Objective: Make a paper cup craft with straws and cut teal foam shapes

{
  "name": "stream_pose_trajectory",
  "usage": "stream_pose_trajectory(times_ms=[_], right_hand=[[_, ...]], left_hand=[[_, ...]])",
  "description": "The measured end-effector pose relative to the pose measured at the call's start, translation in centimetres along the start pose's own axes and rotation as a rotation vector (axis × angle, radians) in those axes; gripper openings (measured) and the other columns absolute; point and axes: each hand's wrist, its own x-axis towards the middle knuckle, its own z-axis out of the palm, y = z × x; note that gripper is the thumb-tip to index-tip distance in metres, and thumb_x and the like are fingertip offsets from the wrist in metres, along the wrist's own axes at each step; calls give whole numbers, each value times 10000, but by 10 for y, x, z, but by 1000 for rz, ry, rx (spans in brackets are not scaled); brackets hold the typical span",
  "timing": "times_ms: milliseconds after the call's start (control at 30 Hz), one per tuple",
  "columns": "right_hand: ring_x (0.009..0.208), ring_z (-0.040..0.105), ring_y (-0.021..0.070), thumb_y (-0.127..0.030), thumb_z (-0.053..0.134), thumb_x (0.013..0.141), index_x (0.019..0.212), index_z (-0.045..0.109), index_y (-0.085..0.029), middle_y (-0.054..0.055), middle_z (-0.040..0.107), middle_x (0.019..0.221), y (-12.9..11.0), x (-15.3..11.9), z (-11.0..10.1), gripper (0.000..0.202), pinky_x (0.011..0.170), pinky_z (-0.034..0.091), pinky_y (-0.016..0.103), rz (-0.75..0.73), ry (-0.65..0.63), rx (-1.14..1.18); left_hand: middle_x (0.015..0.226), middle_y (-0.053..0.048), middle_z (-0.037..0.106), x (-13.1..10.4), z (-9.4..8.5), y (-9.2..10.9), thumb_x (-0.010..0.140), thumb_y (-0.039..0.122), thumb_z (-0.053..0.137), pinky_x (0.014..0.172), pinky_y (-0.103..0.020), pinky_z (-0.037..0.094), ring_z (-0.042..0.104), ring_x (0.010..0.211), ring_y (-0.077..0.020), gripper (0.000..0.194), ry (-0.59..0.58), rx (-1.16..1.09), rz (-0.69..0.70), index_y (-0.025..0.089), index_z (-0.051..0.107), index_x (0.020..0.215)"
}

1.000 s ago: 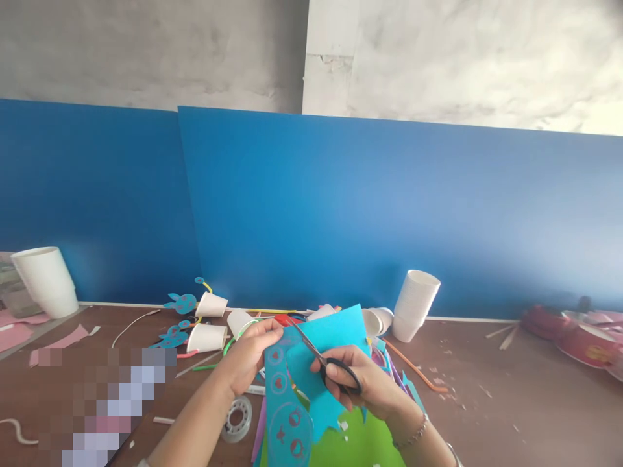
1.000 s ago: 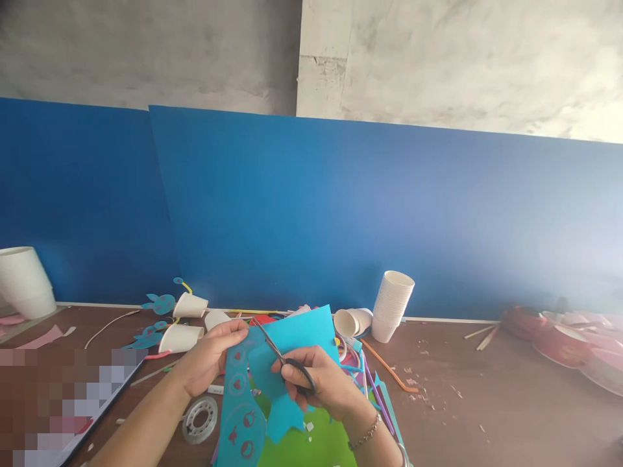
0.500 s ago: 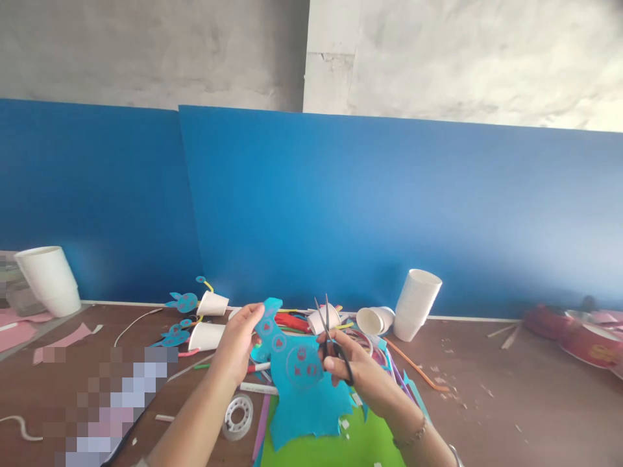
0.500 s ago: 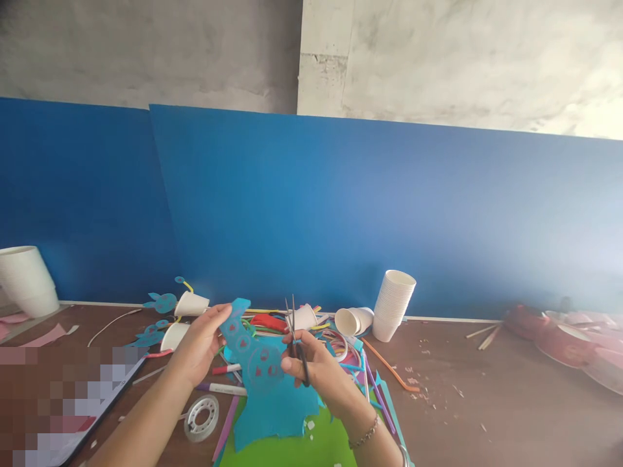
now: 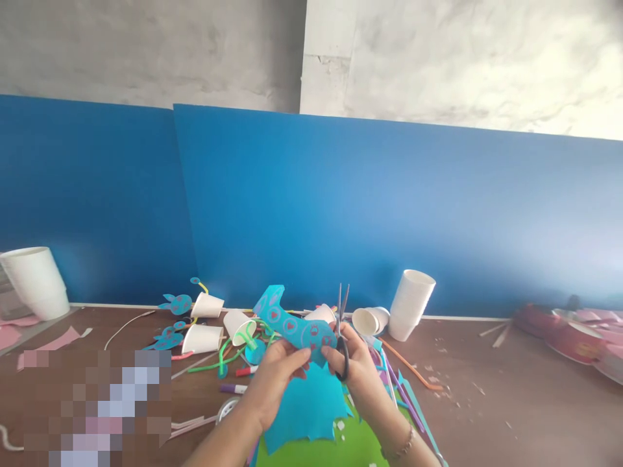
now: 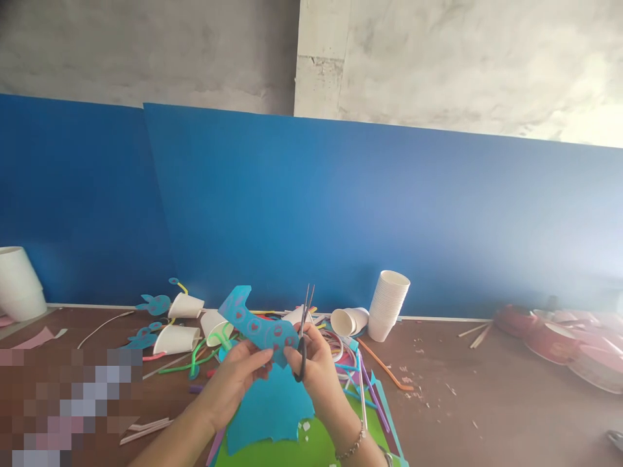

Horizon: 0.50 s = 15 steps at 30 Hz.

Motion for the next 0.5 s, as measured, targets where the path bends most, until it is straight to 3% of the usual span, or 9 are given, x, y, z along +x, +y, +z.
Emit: stream_pose_trajectory(times_ms=[133,200,333,500], right_hand=[[604,484,129,-412,707,742,936,515,-214,-15,555,750,16,-2,8,337,516,377,231,-36,-14,-57],[678,514,152,-456,661,787,935,510,-211,1,558,776,29,-4,14,324,569,407,249,-37,-68,-70],[622,460,131,-544,639,782,902,487,-199,-5,547,733,55,-10,24,395,552,372,249,-17,-184,-71],[629,450,127,-573,586,816,899,482,-197,-5,535,724,64,-15,31,399,525,348,236,-47,-230,-35]], left_hand=[[733,-28,668,5,-4,-7,535,394,833,737,-266,446,583,761,-160,339,260,-124,51,151,649,684],[706,-25,654,8,-6,-6,500,394,849,765,-274,448,591,788,-174,352,337,-182,69,150,637,640],[770,-14,660,7,-6,-6,515,365,844,701,-235,442,593,821,-161,336,391,-225,50,156,673,715],[677,-4,651,-5,5,-11,591,370,800,517,-210,402,570,609,-122,265,327,-210,3,153,675,678]])
